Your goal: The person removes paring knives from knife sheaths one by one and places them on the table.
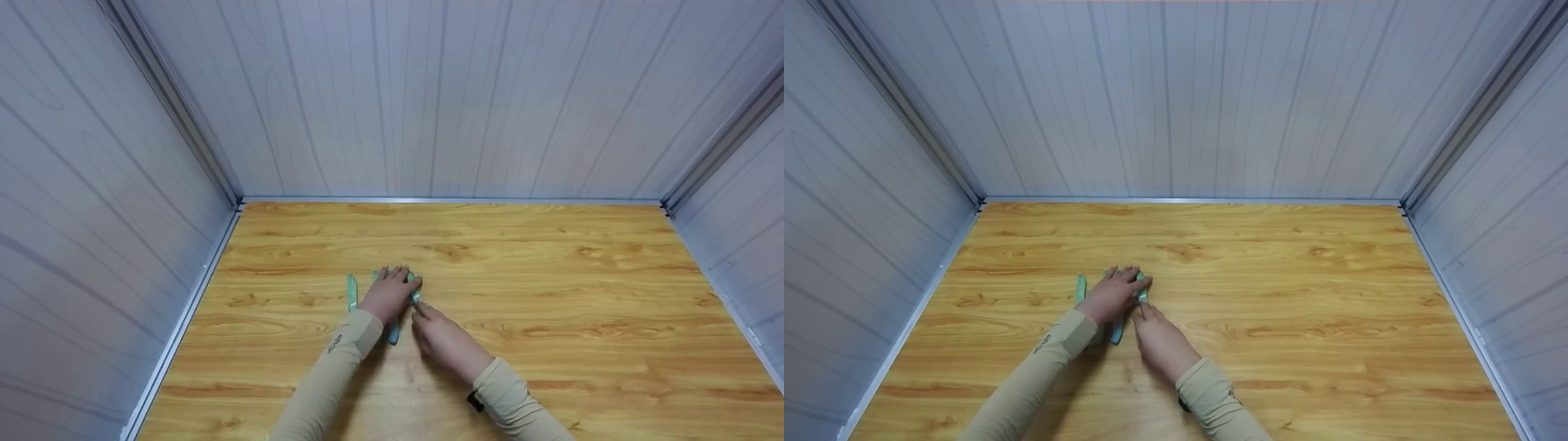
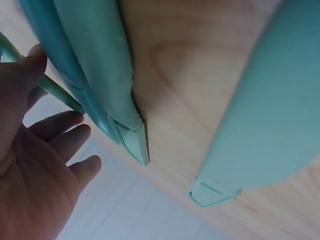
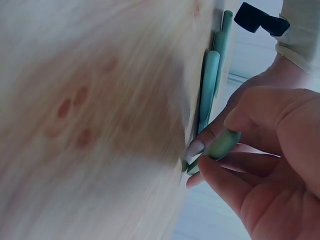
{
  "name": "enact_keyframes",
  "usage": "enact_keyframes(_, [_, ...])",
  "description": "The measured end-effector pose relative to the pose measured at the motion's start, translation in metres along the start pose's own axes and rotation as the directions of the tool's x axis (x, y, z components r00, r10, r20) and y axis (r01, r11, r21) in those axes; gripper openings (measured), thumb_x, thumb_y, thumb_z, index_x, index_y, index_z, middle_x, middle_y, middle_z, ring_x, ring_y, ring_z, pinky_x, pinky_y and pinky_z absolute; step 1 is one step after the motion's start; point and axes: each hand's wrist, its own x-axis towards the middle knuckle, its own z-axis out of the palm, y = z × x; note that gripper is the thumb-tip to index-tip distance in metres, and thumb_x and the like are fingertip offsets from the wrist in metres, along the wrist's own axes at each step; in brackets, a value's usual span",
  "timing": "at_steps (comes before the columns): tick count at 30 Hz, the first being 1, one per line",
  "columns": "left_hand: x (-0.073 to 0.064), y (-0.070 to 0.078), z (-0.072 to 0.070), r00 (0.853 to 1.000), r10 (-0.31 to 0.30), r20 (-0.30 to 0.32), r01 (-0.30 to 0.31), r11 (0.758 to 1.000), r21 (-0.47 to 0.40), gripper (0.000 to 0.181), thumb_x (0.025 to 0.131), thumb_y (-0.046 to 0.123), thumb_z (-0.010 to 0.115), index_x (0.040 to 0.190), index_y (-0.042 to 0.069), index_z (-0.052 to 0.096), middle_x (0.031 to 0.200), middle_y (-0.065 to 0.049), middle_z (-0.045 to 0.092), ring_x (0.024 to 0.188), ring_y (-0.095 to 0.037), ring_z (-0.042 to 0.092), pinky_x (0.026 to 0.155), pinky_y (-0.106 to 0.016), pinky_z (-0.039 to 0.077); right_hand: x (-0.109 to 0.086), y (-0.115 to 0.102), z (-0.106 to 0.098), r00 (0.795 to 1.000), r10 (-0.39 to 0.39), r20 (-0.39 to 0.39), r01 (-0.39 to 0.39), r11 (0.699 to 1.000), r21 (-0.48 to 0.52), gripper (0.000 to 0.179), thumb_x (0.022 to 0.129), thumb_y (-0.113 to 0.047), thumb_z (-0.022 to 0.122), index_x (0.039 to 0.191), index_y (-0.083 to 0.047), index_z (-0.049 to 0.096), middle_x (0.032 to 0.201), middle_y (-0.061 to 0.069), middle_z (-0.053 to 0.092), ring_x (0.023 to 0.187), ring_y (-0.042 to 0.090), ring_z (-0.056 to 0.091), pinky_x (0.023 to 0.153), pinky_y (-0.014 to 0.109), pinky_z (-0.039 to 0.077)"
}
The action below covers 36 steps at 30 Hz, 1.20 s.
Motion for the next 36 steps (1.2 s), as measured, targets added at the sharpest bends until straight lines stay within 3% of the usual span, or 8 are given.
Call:
enact_keyframes(10, [-0.003, 0.004, 0.003, 0.994, 0.035, -0.102, -0.028, 0.997, 0.069, 0.041, 0.099, 0.016, 0.050, 0.140, 0.018, 0.049, 0.144, -0.019, 0.041, 0.134, -0.034, 0.036, 0.110, -0.052, 0.025, -0.005, -0.001, -0.006, 1.000, -0.018, -0.023, 0.017, 1.000, -0.013, 0.030, 0.095, -0.002, 0.053, 0.122, 0.011, 0.057, 0.131, 0.027, 0.049, 0.121, 0.036, 0.050, 0.096, 0.041, 0.046])
enact_keyframes(20, [-0.007, 0.010, 0.003, 0.989, 0.062, -0.133, -0.052, 0.995, 0.081, 0.044, 0.098, 0.010, 0.052, 0.141, 0.015, 0.047, 0.146, -0.017, 0.039, 0.136, -0.031, 0.034, 0.112, -0.051, 0.022, -0.015, 0.000, -0.015, 0.999, 0.046, -0.005, -0.045, 0.995, 0.091, 0.033, 0.099, -0.009, 0.051, 0.125, 0.009, 0.056, 0.134, 0.030, 0.046, 0.124, 0.038, 0.047, 0.100, 0.046, 0.041])
enact_keyframes(27, [-0.018, 0.014, 0.002, 0.982, 0.083, -0.167, -0.072, 0.995, 0.072, 0.046, 0.095, 0.022, 0.057, 0.140, 0.015, 0.048, 0.145, -0.018, 0.040, 0.135, -0.032, 0.035, 0.111, -0.051, 0.023, -0.024, -0.004, -0.019, 1.000, 0.021, 0.009, -0.021, 0.995, 0.092, 0.032, 0.098, -0.006, 0.052, 0.125, 0.009, 0.056, 0.135, 0.029, 0.046, 0.124, 0.038, 0.046, 0.100, 0.046, 0.041])
enact_keyframes(36, [-0.023, 0.024, 0.002, 0.975, 0.098, -0.199, -0.078, 0.991, 0.105, 0.051, 0.092, 0.025, 0.065, 0.140, 0.018, 0.048, 0.146, -0.014, 0.040, 0.134, -0.030, 0.037, 0.111, -0.051, 0.023, -0.040, -0.004, -0.033, 0.997, 0.005, 0.071, -0.009, 0.998, 0.057, 0.037, 0.091, 0.004, 0.056, 0.128, 0.009, 0.053, 0.138, 0.030, 0.043, 0.126, 0.040, 0.043, 0.102, 0.047, 0.039])
